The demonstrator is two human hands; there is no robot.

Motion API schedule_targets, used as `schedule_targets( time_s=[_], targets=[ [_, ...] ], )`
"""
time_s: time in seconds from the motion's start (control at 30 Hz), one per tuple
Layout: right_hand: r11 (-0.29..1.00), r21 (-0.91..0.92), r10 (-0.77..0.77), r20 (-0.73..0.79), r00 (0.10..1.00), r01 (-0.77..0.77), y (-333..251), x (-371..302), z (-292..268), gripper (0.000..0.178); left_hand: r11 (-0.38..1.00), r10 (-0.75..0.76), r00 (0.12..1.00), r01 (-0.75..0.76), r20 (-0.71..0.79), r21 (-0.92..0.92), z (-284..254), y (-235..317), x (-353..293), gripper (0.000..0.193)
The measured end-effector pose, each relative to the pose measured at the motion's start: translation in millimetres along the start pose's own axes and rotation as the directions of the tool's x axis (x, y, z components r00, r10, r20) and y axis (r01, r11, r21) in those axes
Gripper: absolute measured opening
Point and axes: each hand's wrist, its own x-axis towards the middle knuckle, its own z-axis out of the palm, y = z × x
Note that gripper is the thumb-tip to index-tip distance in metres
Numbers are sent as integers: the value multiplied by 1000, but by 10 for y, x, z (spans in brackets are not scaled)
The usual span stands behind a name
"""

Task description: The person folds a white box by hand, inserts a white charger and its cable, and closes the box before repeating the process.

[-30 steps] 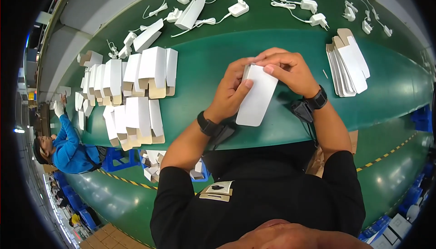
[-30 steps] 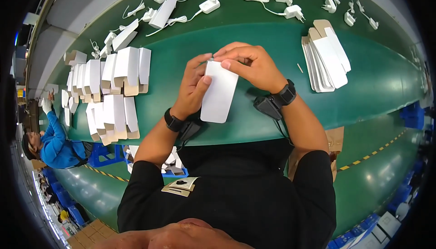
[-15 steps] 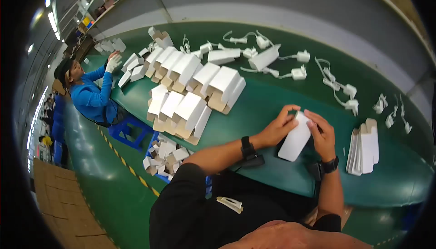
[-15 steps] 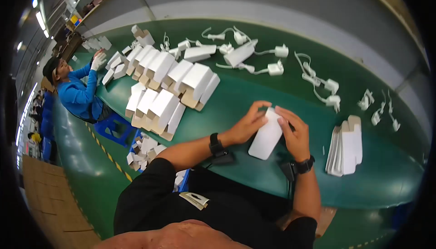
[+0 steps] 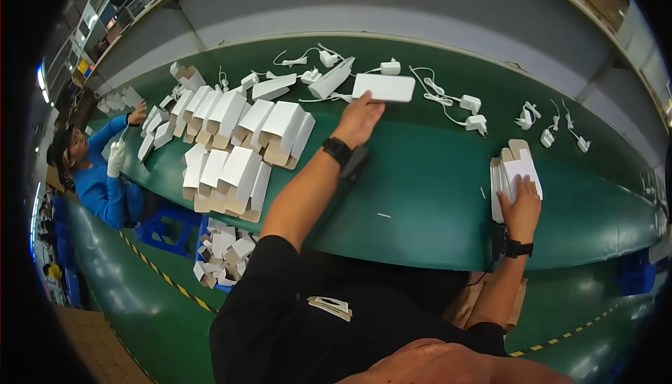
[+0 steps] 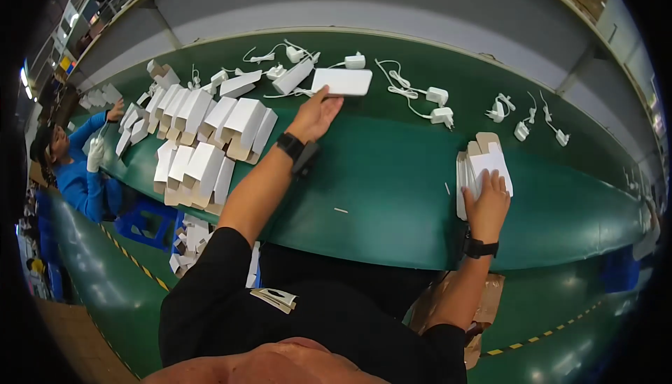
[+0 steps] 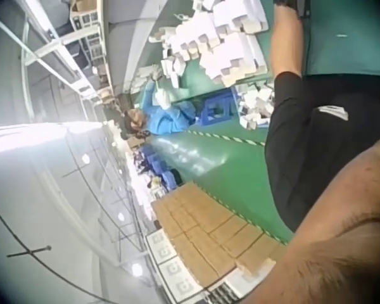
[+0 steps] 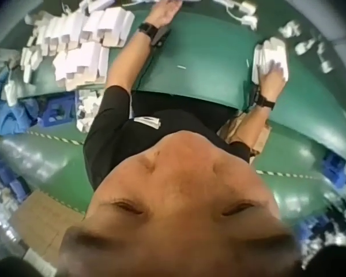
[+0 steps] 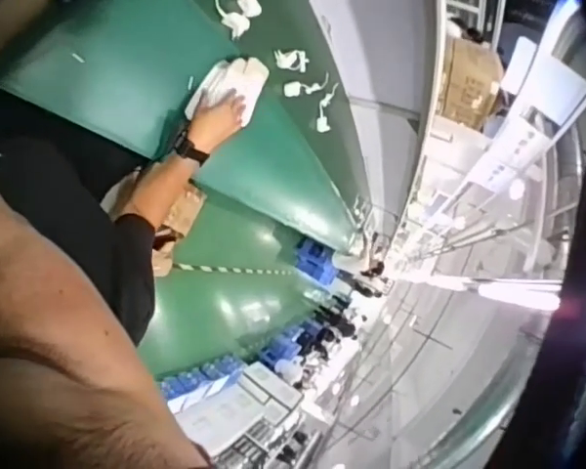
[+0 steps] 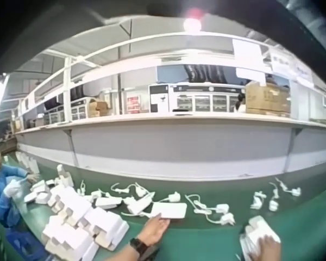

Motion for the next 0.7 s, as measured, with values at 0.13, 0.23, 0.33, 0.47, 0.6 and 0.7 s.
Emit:
schedule_targets(
  time_s=[0.13,0.23,0.33,0.47,0.6,0.7],
  targets=[
    [997,64,-49,11,999,48,-71,-130,29,44,940,73,974,-139,-213,-310,55,102,392,27],
    [995,41,-88,-16,996,88,-30,-187,24,40,972,47,971,-99,-233,-215,82,210,272,32],
    [994,72,-82,-72,994,87,49,-276,66,36,992,13,974,-40,-224,-117,195,250,46,34],
    [990,135,-23,-128,992,41,155,-242,6,25,995,-57,997,62,-59,81,250,68,-462,33],
    [994,16,-94,-363,927,107,-83,-6,-140,14,912,-99,979,17,178,410,290,-119,-1185,45],
    [984,63,-115,-478,871,165,-463,-27,-421,18,888,-194,901,-8,389,459,747,-455,-1538,55]
  ],
)
